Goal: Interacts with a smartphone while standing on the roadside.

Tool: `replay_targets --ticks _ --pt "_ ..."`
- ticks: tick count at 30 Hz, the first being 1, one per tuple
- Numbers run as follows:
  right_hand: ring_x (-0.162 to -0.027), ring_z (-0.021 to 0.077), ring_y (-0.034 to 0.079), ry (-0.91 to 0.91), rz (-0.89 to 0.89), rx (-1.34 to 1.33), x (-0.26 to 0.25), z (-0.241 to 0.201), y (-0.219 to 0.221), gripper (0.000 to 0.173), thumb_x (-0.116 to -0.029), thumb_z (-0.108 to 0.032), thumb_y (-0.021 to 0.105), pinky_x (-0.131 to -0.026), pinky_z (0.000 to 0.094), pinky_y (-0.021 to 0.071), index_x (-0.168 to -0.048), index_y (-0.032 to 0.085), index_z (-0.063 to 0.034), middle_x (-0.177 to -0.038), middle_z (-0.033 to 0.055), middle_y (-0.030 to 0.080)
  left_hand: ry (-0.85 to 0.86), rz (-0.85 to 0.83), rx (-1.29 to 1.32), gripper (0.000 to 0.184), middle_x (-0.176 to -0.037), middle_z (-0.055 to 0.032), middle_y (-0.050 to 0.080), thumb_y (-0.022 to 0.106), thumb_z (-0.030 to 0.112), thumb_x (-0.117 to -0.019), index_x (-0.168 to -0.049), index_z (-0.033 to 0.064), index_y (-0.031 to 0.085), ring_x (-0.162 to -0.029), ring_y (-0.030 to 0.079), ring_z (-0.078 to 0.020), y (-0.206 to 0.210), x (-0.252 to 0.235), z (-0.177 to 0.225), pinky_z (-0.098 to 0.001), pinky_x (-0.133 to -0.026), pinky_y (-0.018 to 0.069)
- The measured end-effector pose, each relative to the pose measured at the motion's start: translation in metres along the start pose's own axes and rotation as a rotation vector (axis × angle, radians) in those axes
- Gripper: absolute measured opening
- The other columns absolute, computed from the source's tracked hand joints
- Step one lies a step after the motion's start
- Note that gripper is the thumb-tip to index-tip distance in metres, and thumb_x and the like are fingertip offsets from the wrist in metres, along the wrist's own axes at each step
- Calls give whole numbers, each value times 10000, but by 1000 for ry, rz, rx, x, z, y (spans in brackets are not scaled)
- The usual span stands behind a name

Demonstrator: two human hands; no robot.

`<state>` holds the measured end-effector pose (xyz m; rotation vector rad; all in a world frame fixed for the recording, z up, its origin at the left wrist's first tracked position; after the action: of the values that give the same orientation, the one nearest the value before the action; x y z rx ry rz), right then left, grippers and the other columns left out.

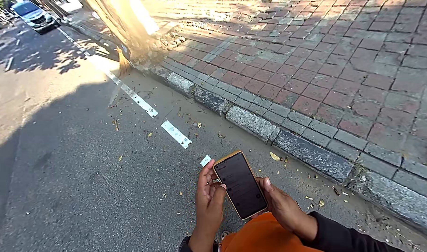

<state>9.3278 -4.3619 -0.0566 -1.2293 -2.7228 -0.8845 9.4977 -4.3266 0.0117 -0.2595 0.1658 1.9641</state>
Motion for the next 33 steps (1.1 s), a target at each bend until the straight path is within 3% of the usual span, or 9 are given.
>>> replay_targets --ticks 8,12,14,18,22,27,33 --pt "-1011 223 749 -23 -21 -26 1 6 -4 659 -1062 -631 336 -742 374 658 -1363 510 -71 -1208 96 716 30 -34 27 617 -1213 -39 673 433 -94 -849 -1453 -150 321 -1092 672 -92 -2 4 -1 -289 -955 567" --pt "-1005 194 746 -15 20 -5 3 3 -2 618 -1070 -602 306 -731 351 654 -1341 518 -89 -1178 64 724 17 -77 55 689 -1217 -46 691 412 -117 -861 -1511 -169 189 -1109 678 -92 3 10 -3 -303 -994 557" --pt "-1007 191 743 -17 32 0 4 2 -3 609 -1073 -590 292 -735 351 652 -1341 518 -91 -1178 59 723 -25 -104 82 701 -1176 -19 700 396 -111 -861 -1514 -172 149 -1090 681 -75 7 18 -10 -296 -998 554" --pt "-1016 198 740 -21 63 -6 5 1 -6 605 -1080 -564 282 -740 357 652 -1353 511 -75 -1193 66 716 -92 -208 111 624 -1221 -4 693 404 -79 -890 -1485 -166 238 -1119 669 -68 12 39 -28 -293 -997 553" --pt "-1005 199 743 -7 92 -5 8 5 -8 595 -1091 -526 246 -730 353 652 -1367 503 -66 -1193 76 717 -146 -282 162 710 -1235 7 696 440 -57 -896 -1534 -125 138 -1101 681 -78 15 51 -40 -294 -945 575" --pt "-1019 202 738 -25 126 -8 10 5 -3 604 -1091 -523 296 -744 348 651 -1425 480 -54 -1224 85 705 -218 -330 312 818 -1294 -25 664 454 -95 -859 -1560 -87 32 -1150 671 -123 14 48 -45 -340 -994 564" --pt "-1038 208 734 -62 162 -10 11 9 13 631 -1085 -531 339 -768 361 652 -1479 446 -50 -1261 90 694 -228 -349 324 822 -1289 -43 668 448 -121 -850 -1557 -96 30 -1142 677 -130 0 43 -44 -340 -994 565"
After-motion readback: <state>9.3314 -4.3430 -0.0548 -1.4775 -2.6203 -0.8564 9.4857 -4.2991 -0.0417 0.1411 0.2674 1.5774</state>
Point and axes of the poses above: each hand's wrist, its own x-axis away from the middle knuckle, its own y-axis out of the palm, z = x × y, the point moved 6 cm from there along -x, towards the middle knuckle
